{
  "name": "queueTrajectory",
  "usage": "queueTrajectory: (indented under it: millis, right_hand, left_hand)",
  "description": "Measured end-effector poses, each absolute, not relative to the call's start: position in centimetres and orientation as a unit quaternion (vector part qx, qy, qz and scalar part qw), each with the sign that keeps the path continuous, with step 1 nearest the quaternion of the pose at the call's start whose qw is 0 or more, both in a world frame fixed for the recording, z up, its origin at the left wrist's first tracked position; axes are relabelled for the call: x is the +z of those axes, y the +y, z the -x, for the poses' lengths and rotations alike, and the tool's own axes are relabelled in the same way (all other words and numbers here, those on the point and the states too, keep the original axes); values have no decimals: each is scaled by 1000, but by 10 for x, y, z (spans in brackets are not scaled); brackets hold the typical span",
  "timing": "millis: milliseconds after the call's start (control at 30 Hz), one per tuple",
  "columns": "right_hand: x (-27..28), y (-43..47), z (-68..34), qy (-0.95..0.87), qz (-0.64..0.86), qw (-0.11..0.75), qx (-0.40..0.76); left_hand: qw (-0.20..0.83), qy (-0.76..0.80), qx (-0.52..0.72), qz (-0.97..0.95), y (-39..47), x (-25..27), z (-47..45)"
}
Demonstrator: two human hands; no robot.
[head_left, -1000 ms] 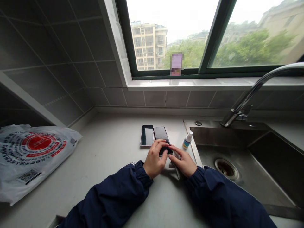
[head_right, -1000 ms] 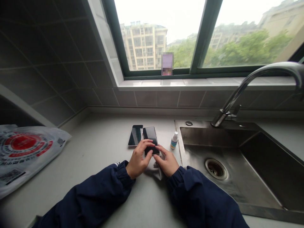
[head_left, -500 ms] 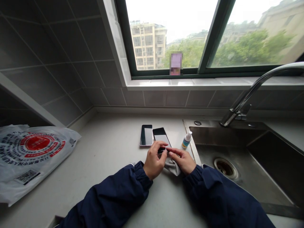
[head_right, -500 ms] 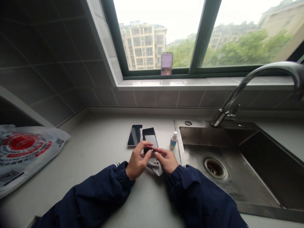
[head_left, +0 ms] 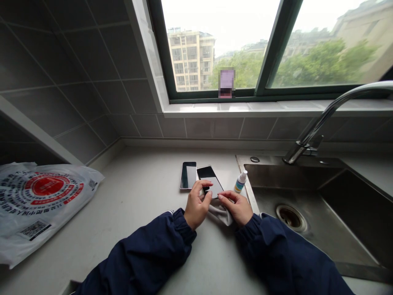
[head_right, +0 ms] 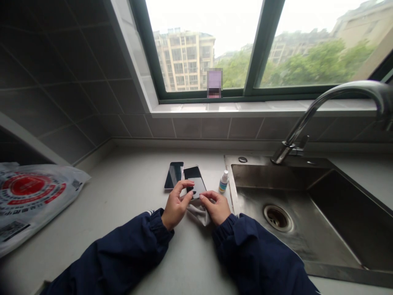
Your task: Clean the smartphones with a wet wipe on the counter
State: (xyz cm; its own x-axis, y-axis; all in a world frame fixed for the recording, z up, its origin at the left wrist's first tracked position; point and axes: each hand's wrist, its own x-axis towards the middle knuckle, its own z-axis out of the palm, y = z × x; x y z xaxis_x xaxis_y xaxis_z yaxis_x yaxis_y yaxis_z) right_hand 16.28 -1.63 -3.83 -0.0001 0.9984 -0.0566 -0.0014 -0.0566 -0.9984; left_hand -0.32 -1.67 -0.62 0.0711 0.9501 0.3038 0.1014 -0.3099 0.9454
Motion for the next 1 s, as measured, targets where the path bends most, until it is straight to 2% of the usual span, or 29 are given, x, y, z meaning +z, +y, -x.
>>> queueTrajectory:
  millis: [200,500,767,1000]
  right_hand:
    - [-31,-17,-159,-497,492,485,525]
    - [-32,-11,-161,-507,472,471,545]
    - [-36,-14,-161,-506,496,504,494]
    - [-32,-20,-159,-536,513,527,416]
  left_hand:
    - [383,439,543,-605,-13,-6,3]
    - [459,447,550,-536,-9,-11,4]
    - [447,444,545,-553,-12,-12,3]
    - [480,417,563,-528,-11,-22,2]
